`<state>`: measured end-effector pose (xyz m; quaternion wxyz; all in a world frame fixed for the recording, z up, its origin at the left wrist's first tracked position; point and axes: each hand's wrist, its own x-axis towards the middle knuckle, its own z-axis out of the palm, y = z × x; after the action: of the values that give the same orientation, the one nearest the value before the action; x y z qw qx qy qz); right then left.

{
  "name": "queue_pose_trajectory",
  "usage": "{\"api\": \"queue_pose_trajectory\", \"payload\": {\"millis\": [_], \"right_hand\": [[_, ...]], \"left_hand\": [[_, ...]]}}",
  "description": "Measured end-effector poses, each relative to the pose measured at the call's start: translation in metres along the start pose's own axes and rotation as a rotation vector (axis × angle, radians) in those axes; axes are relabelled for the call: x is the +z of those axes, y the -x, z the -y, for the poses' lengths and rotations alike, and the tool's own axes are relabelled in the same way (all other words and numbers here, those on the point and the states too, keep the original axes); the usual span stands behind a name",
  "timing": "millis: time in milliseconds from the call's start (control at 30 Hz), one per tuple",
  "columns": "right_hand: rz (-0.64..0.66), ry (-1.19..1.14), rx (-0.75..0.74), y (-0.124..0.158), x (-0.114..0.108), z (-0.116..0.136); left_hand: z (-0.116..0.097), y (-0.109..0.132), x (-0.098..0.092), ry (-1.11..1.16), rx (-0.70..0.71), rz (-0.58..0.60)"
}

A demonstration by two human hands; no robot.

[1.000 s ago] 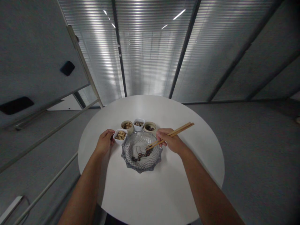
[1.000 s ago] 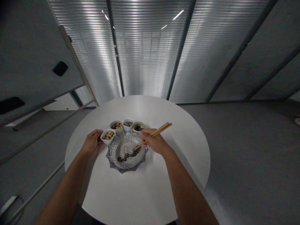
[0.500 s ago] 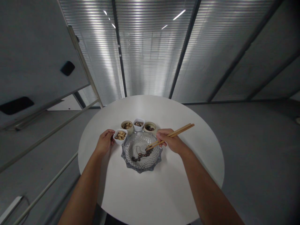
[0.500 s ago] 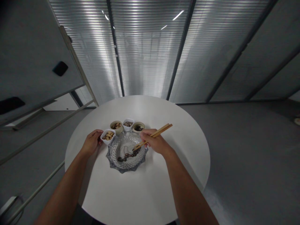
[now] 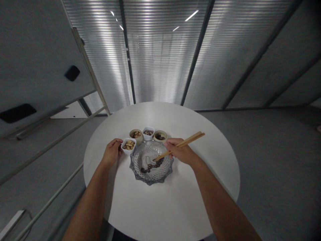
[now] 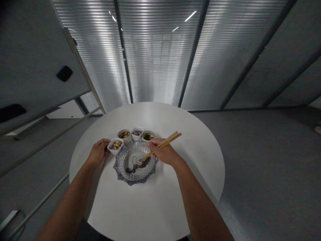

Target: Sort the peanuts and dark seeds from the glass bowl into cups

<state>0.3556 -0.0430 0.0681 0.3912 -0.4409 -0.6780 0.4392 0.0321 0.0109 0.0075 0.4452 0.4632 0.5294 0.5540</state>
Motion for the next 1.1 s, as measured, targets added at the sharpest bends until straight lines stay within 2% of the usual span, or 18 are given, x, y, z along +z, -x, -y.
{"api": "queue_pose_trajectory", "payload": {"millis": [300,833,1100], "right_hand": [[0.028,-0.146,-0.006,0.0012,0.0009,0.0084],[0.055,-0.107,0.005,0.0006,0.0040,0.0081],[0.004,-0.022,-0.018,-0.0009,0.0075,0.0018]], "left_hand": [[-0.0001,0.0001,-0.0005,0.009,0.002,0.002],[-0.0039,0.0012,0.0008,0.007,-0.010,0.003],[-0.0022,0.0012,0.0011,-0.004,-0.013,-0.014]]}}
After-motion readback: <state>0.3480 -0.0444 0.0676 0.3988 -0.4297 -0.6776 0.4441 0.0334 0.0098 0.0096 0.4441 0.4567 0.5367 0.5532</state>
